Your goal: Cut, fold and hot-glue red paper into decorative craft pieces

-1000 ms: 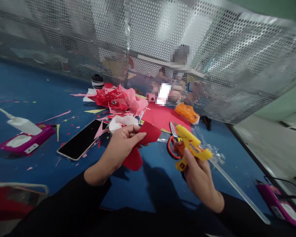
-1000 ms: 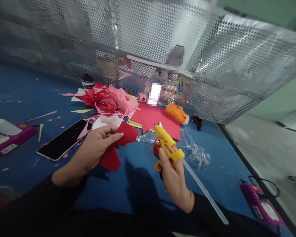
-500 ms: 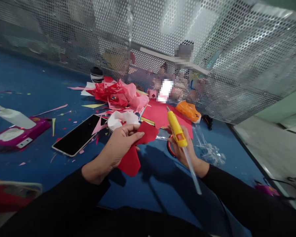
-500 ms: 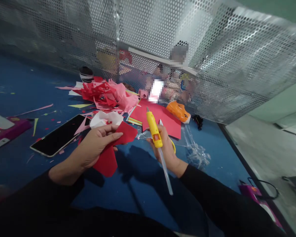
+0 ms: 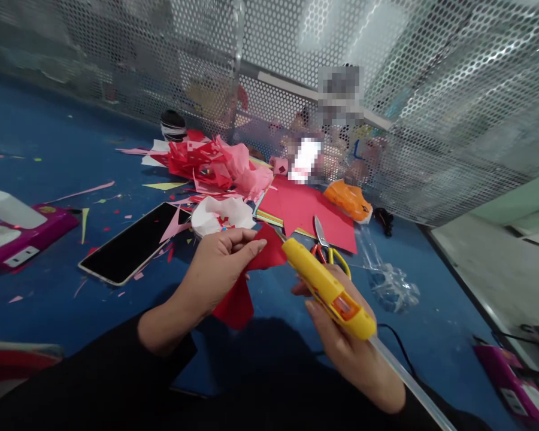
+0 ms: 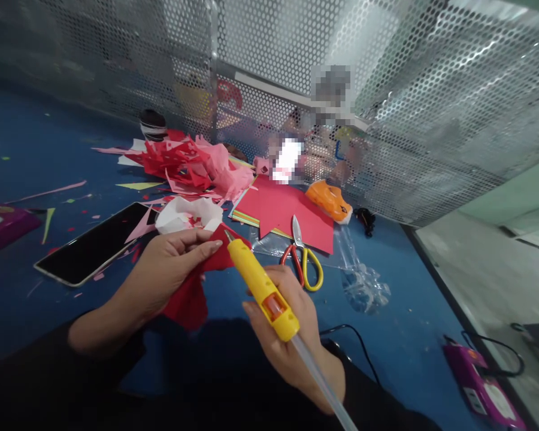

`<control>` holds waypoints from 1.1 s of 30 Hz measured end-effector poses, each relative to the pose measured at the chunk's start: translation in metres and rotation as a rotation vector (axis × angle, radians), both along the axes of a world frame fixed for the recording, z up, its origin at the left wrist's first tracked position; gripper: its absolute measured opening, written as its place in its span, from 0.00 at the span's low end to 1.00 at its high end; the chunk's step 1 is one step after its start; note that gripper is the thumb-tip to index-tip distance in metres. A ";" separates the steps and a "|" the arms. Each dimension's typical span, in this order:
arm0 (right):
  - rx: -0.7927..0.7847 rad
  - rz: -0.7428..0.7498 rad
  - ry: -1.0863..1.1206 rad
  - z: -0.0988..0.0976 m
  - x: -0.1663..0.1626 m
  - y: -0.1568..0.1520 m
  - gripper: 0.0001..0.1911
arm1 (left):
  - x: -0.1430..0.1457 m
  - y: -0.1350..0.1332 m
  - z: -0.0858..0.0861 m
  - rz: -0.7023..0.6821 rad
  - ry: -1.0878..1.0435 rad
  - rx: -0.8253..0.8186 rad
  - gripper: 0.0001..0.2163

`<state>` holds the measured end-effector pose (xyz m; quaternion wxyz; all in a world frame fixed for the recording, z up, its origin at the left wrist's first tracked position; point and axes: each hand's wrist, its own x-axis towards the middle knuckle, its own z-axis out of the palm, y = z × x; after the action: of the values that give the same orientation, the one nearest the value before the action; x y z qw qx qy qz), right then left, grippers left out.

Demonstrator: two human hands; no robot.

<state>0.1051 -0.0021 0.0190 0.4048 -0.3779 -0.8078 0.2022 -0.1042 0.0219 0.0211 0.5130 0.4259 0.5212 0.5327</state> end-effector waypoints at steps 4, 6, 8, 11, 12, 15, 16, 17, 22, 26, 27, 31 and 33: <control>0.001 -0.016 -0.037 -0.003 0.006 0.002 0.06 | 0.001 -0.002 0.001 -0.007 0.035 0.016 0.10; 0.004 -0.022 -0.055 -0.004 0.007 0.003 0.05 | 0.002 -0.003 0.002 -0.018 0.032 0.012 0.10; 0.014 -0.012 -0.077 -0.005 0.008 0.004 0.04 | 0.003 -0.003 0.003 -0.034 0.035 -0.013 0.09; 0.056 0.007 -0.115 -0.006 0.009 0.005 0.03 | 0.003 -0.004 0.004 -0.041 0.045 -0.018 0.09; 0.067 -0.001 -0.123 -0.007 0.009 0.006 0.03 | 0.003 -0.004 0.004 -0.045 0.043 -0.012 0.09; 0.095 -0.011 -0.144 -0.007 0.009 0.007 0.02 | 0.003 -0.004 0.004 -0.058 0.042 -0.009 0.10; 0.113 -0.006 -0.148 -0.007 0.009 0.008 0.02 | 0.003 -0.004 0.004 -0.064 0.041 -0.011 0.10; 0.132 0.001 -0.149 -0.006 0.008 0.008 0.03 | 0.003 -0.004 0.004 -0.069 0.038 -0.010 0.10; 0.168 -0.004 -0.150 -0.007 0.008 0.008 0.06 | 0.004 -0.003 0.004 -0.071 0.012 0.003 0.08; 0.150 -0.012 -0.167 -0.010 0.010 0.007 0.06 | 0.005 -0.003 0.004 -0.069 0.006 0.009 0.06; 0.153 -0.014 -0.162 -0.011 0.010 0.007 0.06 | 0.005 -0.004 0.005 -0.069 0.004 0.013 0.06; 0.165 -0.026 -0.142 -0.013 0.010 0.007 0.06 | 0.005 -0.005 0.005 -0.071 -0.007 0.017 0.05; 0.151 -0.036 -0.150 -0.012 0.010 0.007 0.05 | 0.005 -0.005 0.006 -0.071 0.000 0.011 0.05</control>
<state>0.1150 0.0046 0.0068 0.3739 -0.3748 -0.8419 0.1048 -0.0992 0.0171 0.0267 0.5292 0.4468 0.5029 0.5171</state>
